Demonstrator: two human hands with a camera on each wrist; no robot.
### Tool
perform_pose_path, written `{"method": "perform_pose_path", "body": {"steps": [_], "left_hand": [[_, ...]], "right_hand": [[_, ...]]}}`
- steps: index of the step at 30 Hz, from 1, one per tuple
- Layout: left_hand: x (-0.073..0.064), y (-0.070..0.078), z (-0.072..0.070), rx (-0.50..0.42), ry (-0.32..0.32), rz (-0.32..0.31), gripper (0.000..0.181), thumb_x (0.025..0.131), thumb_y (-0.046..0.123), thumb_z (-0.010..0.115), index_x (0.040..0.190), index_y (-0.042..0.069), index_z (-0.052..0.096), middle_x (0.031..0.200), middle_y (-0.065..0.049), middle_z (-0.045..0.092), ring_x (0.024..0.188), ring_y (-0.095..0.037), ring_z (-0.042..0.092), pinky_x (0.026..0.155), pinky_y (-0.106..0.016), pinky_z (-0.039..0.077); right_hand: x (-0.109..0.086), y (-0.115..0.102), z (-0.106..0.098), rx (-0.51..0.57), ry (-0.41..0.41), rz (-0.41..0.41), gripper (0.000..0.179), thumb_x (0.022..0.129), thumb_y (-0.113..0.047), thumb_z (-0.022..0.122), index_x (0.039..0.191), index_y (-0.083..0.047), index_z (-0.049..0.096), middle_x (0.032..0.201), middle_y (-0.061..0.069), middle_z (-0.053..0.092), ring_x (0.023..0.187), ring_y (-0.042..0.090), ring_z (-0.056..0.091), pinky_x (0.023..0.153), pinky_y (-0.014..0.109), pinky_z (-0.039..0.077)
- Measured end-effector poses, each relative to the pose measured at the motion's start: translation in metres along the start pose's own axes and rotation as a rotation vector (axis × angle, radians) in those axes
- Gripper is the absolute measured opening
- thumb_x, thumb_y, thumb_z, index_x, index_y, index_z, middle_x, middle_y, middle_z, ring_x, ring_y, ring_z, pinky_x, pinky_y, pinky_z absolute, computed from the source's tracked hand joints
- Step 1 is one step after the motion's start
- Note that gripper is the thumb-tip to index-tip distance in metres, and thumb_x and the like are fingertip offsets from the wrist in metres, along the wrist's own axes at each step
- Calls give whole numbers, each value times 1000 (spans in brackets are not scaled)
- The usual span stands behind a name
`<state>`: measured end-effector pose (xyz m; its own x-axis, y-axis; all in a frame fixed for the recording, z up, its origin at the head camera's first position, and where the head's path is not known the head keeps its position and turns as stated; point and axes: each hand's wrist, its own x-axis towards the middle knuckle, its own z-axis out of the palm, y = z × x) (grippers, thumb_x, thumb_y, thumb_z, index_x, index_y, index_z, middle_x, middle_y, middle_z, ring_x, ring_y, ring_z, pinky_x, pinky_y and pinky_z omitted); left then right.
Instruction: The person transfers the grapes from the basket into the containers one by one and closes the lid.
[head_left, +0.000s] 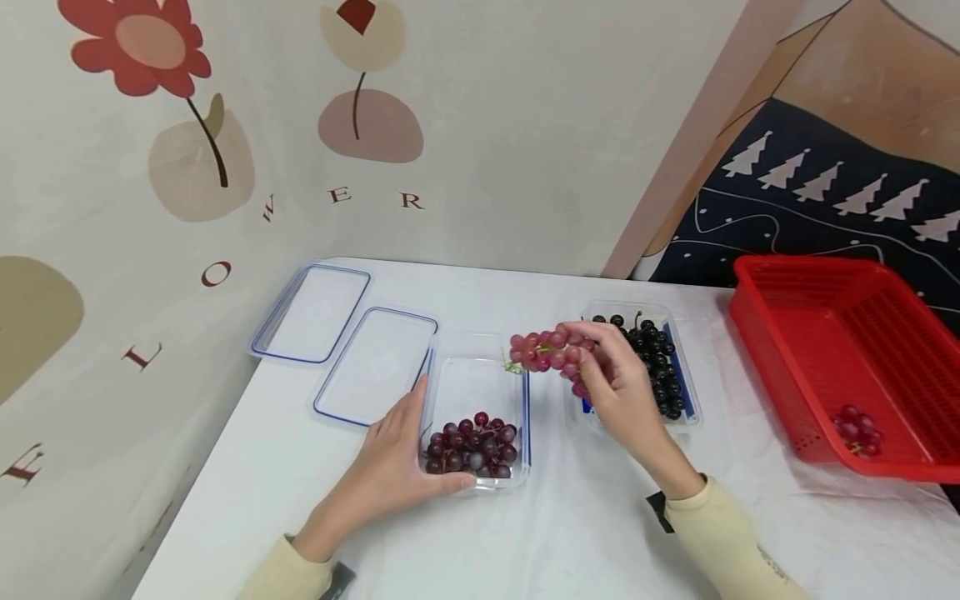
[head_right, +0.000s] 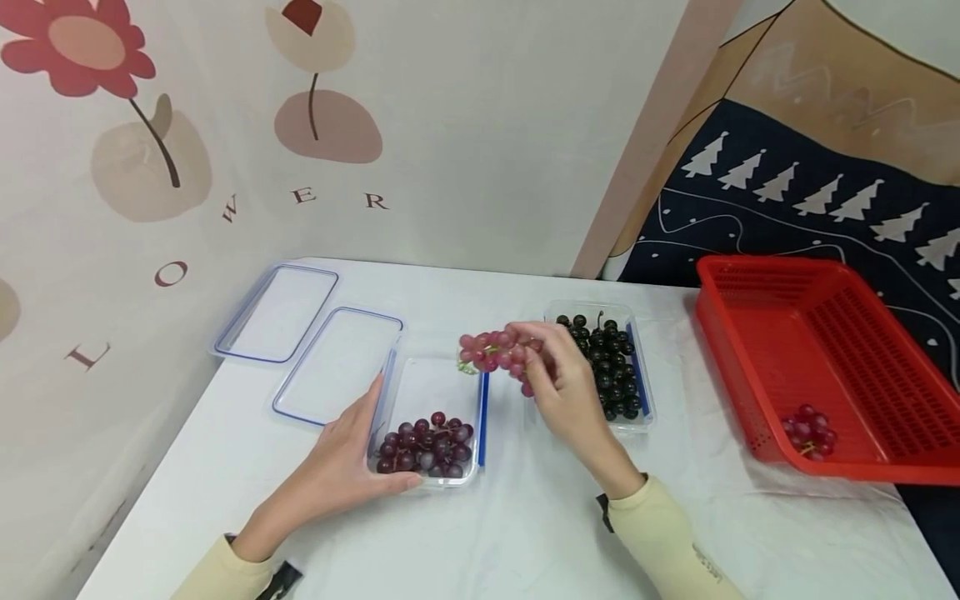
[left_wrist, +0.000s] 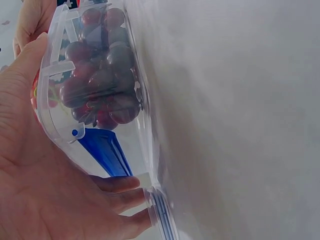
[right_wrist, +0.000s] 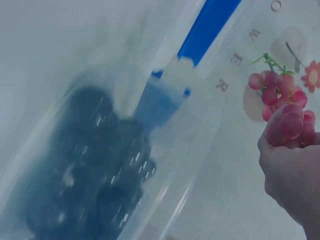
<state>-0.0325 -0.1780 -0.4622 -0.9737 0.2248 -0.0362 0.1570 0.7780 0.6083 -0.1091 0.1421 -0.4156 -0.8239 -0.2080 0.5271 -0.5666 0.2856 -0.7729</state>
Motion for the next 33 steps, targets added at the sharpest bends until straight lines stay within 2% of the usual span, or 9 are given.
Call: {"method": "perform_pose_path", "body": {"steps": [6,11,17,20,22,27,33], "left_hand": [[-1,1,-1,1,-7,-7,153,72,86,82,176,7,3,175,-28,22,160,-49,25,124,-72,20],[-1,2,-4,-8,-9,-11,152,73,84,83,176,8,3,175,-28,21,160,-49,24,124,-73,20],[-2,3,-5,-29,-18,-13,151,73,83,84,176,8,3,176,-28,22,160,-49,24,123,-73,21],[-2,2,-4,-35,-25,-25,151,73,84,83,176,10,2,176,-26,21,161,-47,24,124,-71,20],[-3,2,-4,-32,-21,-24,151,73,84,83,176,10,2,176,-26,21,161,-47,24,124,-72,20],[-2,0,-3,-22,-4,1,152,73,82,85,176,9,2,175,-28,21,160,-50,25,123,-73,21],[-1,0,-2,-23,-14,5,150,74,81,85,176,11,0,175,-28,22,160,-50,24,123,-74,21]], "right_hand": [[1,-1,24,59,-72,-52,40,108,13,55,140,-7,70,134,9,66,90,19,62,69,19,53],[2,1,40,59,-160,-77,42,107,14,55,141,-7,68,135,8,67,97,20,62,76,22,54],[4,1,59,65,-259,-28,42,108,11,56,142,-10,68,138,5,66,107,19,64,83,27,56],[4,1,66,76,-289,-8,42,108,11,56,142,-11,67,138,4,66,106,18,65,82,28,57],[4,1,70,71,-311,-16,42,108,10,56,142,-11,67,138,4,65,108,18,65,84,29,58],[5,4,79,47,-372,-43,39,109,8,57,142,-9,67,136,5,66,121,20,65,102,37,56],[9,5,85,-53,-467,-24,35,109,6,57,140,-7,67,133,7,68,123,21,64,104,43,55]]}}
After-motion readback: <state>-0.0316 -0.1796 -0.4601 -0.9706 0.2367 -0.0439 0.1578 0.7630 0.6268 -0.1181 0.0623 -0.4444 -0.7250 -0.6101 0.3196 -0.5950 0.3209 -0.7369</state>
